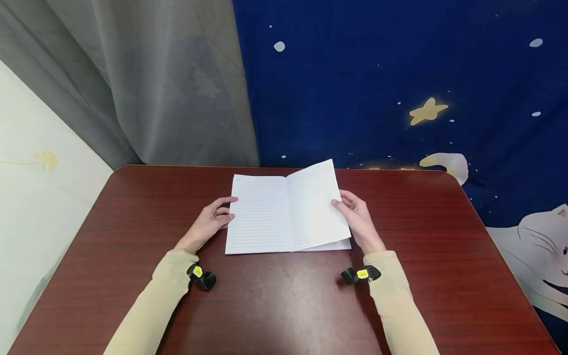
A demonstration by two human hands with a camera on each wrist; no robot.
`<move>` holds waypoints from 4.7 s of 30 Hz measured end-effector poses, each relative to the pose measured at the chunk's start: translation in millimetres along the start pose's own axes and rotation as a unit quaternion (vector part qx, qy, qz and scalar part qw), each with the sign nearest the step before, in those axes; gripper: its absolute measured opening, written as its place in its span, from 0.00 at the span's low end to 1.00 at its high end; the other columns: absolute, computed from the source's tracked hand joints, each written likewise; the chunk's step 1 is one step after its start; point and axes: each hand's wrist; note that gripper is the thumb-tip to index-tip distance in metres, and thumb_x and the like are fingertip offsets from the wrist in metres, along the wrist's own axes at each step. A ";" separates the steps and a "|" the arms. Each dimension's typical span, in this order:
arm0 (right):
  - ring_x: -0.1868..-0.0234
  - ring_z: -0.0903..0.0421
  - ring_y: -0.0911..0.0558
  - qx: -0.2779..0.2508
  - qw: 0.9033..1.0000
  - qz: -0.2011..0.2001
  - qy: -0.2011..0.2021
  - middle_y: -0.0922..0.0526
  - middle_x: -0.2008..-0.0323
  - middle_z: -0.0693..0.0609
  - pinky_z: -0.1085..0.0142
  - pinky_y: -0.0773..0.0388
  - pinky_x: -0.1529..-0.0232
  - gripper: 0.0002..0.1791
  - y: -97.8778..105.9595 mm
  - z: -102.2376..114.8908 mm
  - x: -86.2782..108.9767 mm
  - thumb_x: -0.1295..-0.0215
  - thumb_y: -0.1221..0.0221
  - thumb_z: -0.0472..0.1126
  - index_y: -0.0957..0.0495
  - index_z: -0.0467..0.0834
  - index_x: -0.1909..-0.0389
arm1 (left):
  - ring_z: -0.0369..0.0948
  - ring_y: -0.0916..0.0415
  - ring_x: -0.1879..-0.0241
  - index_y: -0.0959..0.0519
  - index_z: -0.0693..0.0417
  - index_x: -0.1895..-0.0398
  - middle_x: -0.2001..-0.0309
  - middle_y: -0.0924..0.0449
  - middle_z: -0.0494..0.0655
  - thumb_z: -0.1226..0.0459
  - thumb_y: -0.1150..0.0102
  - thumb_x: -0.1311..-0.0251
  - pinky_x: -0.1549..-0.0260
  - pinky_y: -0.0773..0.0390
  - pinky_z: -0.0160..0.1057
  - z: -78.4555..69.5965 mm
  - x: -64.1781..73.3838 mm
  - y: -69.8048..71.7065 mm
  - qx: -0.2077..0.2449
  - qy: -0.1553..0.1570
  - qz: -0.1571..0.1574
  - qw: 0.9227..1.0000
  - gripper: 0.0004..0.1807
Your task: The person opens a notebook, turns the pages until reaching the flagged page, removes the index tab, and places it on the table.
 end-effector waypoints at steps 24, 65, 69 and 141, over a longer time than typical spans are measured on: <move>0.55 0.56 0.19 -0.139 0.986 0.020 0.092 0.21 0.48 0.35 0.66 0.24 0.56 0.22 -55.2 11.2 12.5 0.31 0.47 0.30 0.31 0.32 0.37 | 0.40 0.22 0.59 0.35 0.57 0.32 0.52 0.23 0.63 0.73 0.47 0.34 0.60 0.21 0.34 -0.6 -0.4 0.0 0.008 0.000 0.005 1.000 0.27; 0.49 0.48 0.19 -0.025 0.989 0.136 0.062 0.19 0.51 0.38 0.64 0.24 0.51 0.19 -163.4 -17.5 8.6 0.31 0.47 0.31 0.28 0.33 0.40 | 0.38 0.23 0.60 0.35 0.61 0.33 0.53 0.23 0.63 0.74 0.50 0.33 0.60 0.22 0.33 0.5 -0.6 0.7 0.005 0.000 0.001 1.000 0.25; 0.49 0.48 0.19 -0.017 0.987 0.146 0.070 0.18 0.52 0.39 0.65 0.26 0.48 0.19 -167.7 -19.3 9.5 0.33 0.47 0.29 0.27 0.32 0.42 | 0.36 0.23 0.60 0.37 0.64 0.32 0.53 0.24 0.62 0.72 0.54 0.30 0.61 0.22 0.33 0.1 -0.8 -0.5 0.010 0.007 -0.006 1.000 0.24; 0.50 0.48 0.29 0.224 0.971 -0.046 0.074 0.24 0.46 0.42 0.56 0.30 0.52 0.21 2.7 -31.3 -57.6 0.36 0.41 0.39 0.23 0.43 0.41 | 0.40 0.24 0.59 0.33 0.55 0.33 0.53 0.23 0.62 0.71 0.46 0.33 0.60 0.22 0.33 2.6 -0.9 2.4 -0.002 -0.001 0.006 1.000 0.25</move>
Point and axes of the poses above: each hand's wrist, its own x-axis away from the middle knuckle, its own y-axis out of the back of the hand, z = x × y
